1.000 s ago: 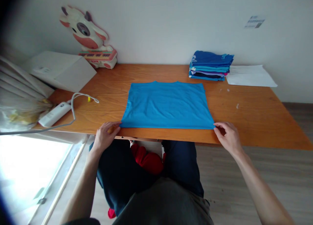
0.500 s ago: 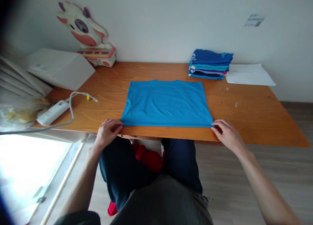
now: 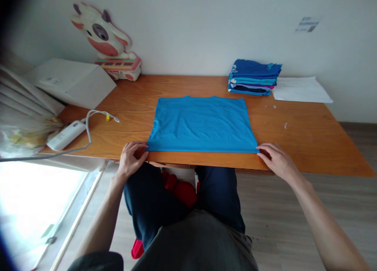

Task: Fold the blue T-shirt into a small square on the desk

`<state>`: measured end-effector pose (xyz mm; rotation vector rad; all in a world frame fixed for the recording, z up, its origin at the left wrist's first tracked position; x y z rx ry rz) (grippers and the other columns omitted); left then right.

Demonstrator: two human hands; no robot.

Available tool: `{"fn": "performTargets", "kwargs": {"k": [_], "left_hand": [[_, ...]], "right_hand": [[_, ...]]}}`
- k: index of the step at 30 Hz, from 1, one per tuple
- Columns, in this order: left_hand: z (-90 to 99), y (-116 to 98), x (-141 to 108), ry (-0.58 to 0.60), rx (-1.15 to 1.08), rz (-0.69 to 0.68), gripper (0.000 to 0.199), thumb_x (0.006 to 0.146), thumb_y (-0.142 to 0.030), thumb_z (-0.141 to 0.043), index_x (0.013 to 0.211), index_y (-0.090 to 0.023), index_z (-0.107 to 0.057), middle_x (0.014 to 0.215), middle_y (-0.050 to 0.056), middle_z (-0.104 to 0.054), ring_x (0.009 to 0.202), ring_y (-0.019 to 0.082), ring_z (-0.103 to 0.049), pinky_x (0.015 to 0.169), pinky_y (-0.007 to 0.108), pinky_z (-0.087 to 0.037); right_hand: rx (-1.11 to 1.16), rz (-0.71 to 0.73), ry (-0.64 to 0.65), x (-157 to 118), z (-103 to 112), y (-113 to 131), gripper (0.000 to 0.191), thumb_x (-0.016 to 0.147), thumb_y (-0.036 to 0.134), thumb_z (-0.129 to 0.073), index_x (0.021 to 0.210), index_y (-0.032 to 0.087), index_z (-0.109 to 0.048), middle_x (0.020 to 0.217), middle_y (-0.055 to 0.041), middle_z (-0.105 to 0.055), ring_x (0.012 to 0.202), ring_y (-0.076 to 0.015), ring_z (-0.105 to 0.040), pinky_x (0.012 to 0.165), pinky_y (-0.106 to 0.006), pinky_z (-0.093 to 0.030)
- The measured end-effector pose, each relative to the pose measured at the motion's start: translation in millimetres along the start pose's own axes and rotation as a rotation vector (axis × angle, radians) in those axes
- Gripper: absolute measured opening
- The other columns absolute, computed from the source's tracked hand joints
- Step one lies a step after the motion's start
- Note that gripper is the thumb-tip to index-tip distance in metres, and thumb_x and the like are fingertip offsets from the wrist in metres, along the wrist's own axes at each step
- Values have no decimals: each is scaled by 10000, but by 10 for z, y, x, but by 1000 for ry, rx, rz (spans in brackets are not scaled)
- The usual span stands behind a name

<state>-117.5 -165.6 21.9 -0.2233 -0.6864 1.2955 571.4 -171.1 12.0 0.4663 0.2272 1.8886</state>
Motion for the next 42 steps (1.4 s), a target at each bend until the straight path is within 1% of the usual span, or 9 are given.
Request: {"fn": "performTargets", "kwargs": {"k": [3, 7, 16, 20, 24, 27, 30, 34, 42], "left_hand": [[2, 14, -10, -16, 30, 28, 184, 979, -357, -768, 1155, -317, -805, 1282, 71, -801, 1235, 370, -706, 1156, 579, -512], [7, -1, -11, -21, 32, 20, 177, 987, -346, -754, 1156, -312, -794, 1264, 72, -801, 1219, 366, -705, 1144, 569, -515], [19, -43, -23, -60, 18, 8, 135, 981, -320, -749, 1114, -298, -751, 1240, 67, -807, 1193, 351, -721, 1128, 559, -532], [21, -65, -29, -60, 16, 11, 60, 989, -313, -746, 1045, -293, -734, 1233, 67, -804, 1196, 347, -717, 1126, 555, -530], [20, -70, -25, -65, 17, 5, 39, 988, -300, -741, 1026, -297, -750, 1230, 68, -802, 1200, 347, -716, 1139, 565, -524], [10, -65, -26, -59, 14, 7, 75, 986, -297, -738, 1060, -299, -752, 1241, 75, -800, 1205, 352, -717, 1135, 569, -531], [-3, -64, -29, -56, 6, 2, 117, 987, -293, -731, 1100, -299, -761, 1237, 84, -803, 1198, 352, -723, 1126, 566, -541], [-14, -55, -29, -74, 12, -6, 89, 1028, -294, -714, 1091, -298, -776, 1215, 82, -805, 1177, 342, -722, 1112, 559, -548], [-59, -54, -50, -73, 16, 5, 75, 1076, -269, -641, 1096, -302, -705, 1216, 99, -791, 1186, 349, -715, 1117, 568, -555]], "right_hand": [[19, -11, -16, 7, 16, 2, 264, 1123, 487, -647, 1258, 304, -780, 1313, -111, -806, 1215, -336, -764, 1143, -520, -587], [35, -14, -37, 23, 12, 12, 239, 1118, 487, -656, 1178, 304, -796, 1280, -109, -813, 1193, -334, -767, 1152, -532, -588], [52, -7, -232, -31, -40, 72, 178, 1085, 442, -710, 1023, 321, -826, 1177, -79, -847, 1097, -335, -791, 1059, -593, -632], [63, -32, -264, -49, -69, 46, 204, 1084, 470, -713, 998, 326, -830, 1158, -72, -857, 1091, -338, -797, 1053, -606, -633], [46, -22, -273, -54, -72, 39, 202, 1091, 460, -714, 1003, 322, -832, 1151, -69, -860, 1092, -335, -798, 1064, -603, -628], [20, -30, -268, -55, -72, 45, 206, 1092, 457, -712, 1000, 320, -835, 1158, -70, -862, 1106, -337, -797, 1076, -602, -621], [-12, -46, -281, -56, -65, 58, 215, 1090, 459, -708, 992, 321, -839, 1197, -72, -860, 1151, -350, -794, 1115, -618, -598], [-41, -46, -302, -59, -67, 68, 196, 1094, 438, -701, 1037, 318, -846, 1253, -74, -850, 1206, -361, -784, 1146, -622, -585], [-65, -16, -307, -77, -88, 58, 165, 1109, 376, -658, 1117, 314, -811, 1339, -75, -835, 1258, -370, -773, 1163, -637, -570]]}}
Point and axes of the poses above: each hand's wrist, its own x-axis towards the middle knuckle, its own z-axis out of the back of the hand, y = z × x, the point moved 6 cm from there along x, towards the middle knuckle
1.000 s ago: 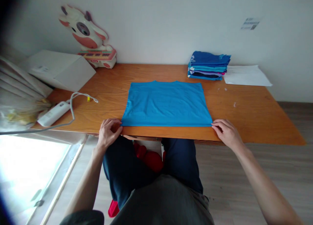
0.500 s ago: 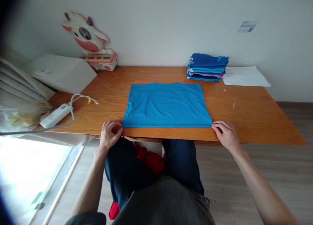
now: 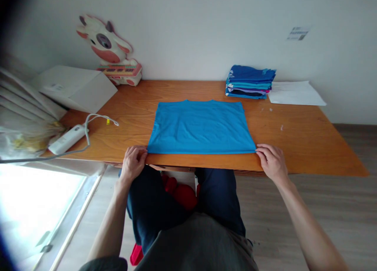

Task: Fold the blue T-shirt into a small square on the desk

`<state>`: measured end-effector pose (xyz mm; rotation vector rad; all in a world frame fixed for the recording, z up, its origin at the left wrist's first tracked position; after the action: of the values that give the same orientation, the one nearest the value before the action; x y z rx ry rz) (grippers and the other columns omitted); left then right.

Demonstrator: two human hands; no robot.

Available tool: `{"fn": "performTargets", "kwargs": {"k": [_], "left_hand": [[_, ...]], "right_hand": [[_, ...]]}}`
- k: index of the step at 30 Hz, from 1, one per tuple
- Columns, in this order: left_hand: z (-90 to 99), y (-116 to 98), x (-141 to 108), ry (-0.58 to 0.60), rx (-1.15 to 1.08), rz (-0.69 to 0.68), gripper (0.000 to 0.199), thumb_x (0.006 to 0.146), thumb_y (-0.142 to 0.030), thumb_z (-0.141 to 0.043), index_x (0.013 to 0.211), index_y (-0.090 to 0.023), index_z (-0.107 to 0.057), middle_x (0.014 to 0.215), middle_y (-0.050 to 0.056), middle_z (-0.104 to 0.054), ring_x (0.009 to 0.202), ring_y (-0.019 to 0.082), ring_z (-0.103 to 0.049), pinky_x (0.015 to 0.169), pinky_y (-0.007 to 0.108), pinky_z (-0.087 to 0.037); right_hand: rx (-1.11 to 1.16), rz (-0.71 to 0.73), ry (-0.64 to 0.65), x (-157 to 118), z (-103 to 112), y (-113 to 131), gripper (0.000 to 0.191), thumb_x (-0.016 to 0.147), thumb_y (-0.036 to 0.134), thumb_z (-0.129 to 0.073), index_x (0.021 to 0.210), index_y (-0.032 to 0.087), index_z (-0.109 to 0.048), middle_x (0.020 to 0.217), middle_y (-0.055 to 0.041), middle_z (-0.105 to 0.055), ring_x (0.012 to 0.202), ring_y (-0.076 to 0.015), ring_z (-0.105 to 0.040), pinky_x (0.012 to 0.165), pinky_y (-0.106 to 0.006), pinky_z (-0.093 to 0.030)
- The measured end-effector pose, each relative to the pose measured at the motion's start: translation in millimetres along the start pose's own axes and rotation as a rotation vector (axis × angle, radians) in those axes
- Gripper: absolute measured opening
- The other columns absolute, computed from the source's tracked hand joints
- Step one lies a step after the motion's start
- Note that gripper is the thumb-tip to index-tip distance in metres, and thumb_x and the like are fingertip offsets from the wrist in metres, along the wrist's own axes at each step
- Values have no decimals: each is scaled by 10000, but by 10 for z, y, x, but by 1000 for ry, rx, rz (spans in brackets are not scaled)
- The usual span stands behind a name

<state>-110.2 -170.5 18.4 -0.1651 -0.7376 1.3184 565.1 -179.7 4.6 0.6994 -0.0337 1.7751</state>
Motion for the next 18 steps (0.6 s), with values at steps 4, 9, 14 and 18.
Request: {"fn": "performTargets", "kwargs": {"k": [4, 9, 14, 18], "left_hand": [[39, -29, -17, -62, -11, 3, 84, 1087, -254, -620, 1118, -304, -681, 1283, 107, -778, 1233, 347, -716, 1152, 585, -558], [76, -71, -27, -72, -62, -10, 73, 1107, -254, -629, 1108, -304, -682, 1330, 94, -805, 1294, 319, -744, 1185, 571, -573], [70, -19, -81, -95, -101, 39, 81, 1122, -304, -636, 1149, -300, -712, 1241, 74, -853, 1162, 285, -793, 1057, 476, -629], [0, 138, -138, -84, -65, 182, 170, 1113, -426, -658, 1174, -293, -745, 1044, 48, -846, 835, 235, -773, 780, 371, -619]], "right_hand": [[3, -17, -20, -12, 19, 18, 165, 1117, 391, -632, 1126, 316, -778, 1371, -77, -835, 1274, -372, -770, 1164, -637, -568], [29, -31, -26, -14, 22, 18, 182, 1124, 407, -614, 1109, 314, -769, 1344, -86, -844, 1251, -364, -777, 1152, -619, -582], [-4, -107, -108, -88, 24, -137, 244, 1106, 493, -642, 1044, 304, -783, 1104, -109, -854, 1067, -361, -793, 1044, -578, -614], [173, -280, -109, -170, -8, -292, 285, 1115, 547, -646, 1143, 298, -781, 878, -59, -823, 849, -302, -792, 907, -484, -644]]}}
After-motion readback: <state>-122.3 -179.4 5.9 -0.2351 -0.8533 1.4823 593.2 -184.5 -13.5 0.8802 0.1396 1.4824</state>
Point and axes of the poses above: each hand's wrist, its own x-axis towards the middle knuckle, its own z-axis out of the back of the hand, y = z × x, the point moved 6 cm from there along x, towards the middle knuckle
